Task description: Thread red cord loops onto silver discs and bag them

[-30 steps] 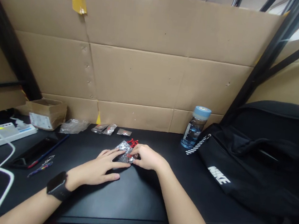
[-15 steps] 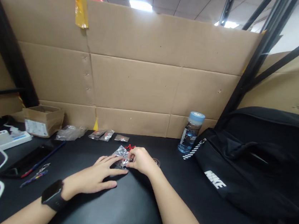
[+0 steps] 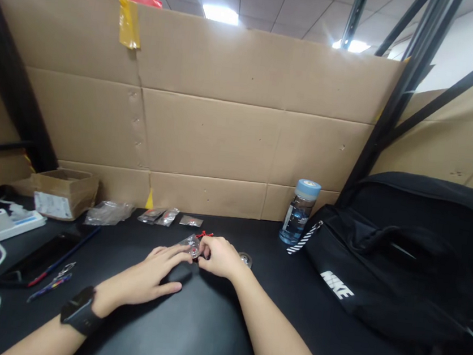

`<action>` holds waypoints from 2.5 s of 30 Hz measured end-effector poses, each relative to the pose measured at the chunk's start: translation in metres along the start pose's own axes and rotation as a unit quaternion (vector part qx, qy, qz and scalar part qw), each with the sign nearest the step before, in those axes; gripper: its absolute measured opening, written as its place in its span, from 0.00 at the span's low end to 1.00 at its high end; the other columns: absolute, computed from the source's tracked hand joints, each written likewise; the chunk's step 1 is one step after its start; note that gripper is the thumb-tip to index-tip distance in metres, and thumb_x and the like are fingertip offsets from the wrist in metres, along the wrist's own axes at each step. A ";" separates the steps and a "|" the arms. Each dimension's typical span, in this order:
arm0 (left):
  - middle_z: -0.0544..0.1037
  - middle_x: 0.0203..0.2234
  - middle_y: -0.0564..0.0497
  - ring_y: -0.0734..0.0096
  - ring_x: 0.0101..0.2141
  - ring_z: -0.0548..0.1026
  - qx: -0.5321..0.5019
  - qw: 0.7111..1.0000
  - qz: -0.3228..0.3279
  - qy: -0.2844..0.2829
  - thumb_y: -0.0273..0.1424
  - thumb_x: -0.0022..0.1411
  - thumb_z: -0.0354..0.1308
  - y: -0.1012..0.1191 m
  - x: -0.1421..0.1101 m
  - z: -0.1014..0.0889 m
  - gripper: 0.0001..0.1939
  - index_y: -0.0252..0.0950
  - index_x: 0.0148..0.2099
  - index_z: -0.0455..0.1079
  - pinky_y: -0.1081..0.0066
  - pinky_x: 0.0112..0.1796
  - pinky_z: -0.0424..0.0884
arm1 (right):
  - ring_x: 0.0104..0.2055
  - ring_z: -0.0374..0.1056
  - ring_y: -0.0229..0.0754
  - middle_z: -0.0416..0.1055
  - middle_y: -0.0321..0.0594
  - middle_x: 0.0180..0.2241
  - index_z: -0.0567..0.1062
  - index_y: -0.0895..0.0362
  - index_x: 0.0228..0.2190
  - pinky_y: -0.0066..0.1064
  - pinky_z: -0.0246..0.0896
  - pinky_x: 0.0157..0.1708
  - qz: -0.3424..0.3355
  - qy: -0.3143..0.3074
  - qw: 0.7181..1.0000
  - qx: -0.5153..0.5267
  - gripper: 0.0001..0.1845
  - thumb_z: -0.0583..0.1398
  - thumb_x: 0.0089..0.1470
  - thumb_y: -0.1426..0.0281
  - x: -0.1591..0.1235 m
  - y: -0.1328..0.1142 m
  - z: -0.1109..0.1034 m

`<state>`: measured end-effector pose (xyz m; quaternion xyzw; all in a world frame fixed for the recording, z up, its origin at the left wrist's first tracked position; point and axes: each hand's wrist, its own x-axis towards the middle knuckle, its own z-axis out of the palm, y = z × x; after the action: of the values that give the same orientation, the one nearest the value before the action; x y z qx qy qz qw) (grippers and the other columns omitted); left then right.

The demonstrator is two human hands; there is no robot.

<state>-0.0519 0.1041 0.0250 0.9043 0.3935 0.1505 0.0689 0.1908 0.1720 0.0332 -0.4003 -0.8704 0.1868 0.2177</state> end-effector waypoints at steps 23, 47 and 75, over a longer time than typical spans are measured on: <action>0.56 0.71 0.54 0.43 0.70 0.52 0.001 1.000 0.004 0.014 0.33 0.67 0.61 -0.003 -0.002 -0.004 0.20 0.60 0.58 0.75 0.41 0.63 0.56 | 0.32 0.67 0.39 0.73 0.33 0.32 0.74 0.50 0.40 0.27 0.49 0.29 0.069 0.061 0.992 -0.085 0.13 0.67 0.54 0.61 0.012 -0.014 0.013; 0.81 0.40 0.53 0.58 0.46 0.75 -0.027 0.975 -0.134 0.176 0.34 0.67 0.58 -0.026 0.012 -0.007 0.06 0.43 0.37 0.75 0.62 0.47 0.63 | 0.29 0.67 0.36 0.75 0.36 0.30 0.79 0.58 0.29 0.25 0.60 0.33 -0.033 0.059 0.990 0.126 0.04 0.67 0.56 0.73 0.006 0.003 -0.001; 0.76 0.44 0.51 0.60 0.46 0.72 -0.015 0.959 -0.206 0.196 0.29 0.64 0.59 -0.025 0.023 0.014 0.07 0.44 0.45 0.72 0.63 0.44 0.62 | 0.50 0.68 0.44 0.73 0.41 0.49 0.75 0.52 0.48 0.34 0.64 0.52 -0.122 0.086 0.985 -0.091 0.16 0.60 0.60 0.78 0.004 -0.018 0.023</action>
<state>-0.0493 0.1382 0.0104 0.7552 0.5747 0.3135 0.0335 0.1652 0.1604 0.0239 -0.3235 -0.9042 0.0442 0.2753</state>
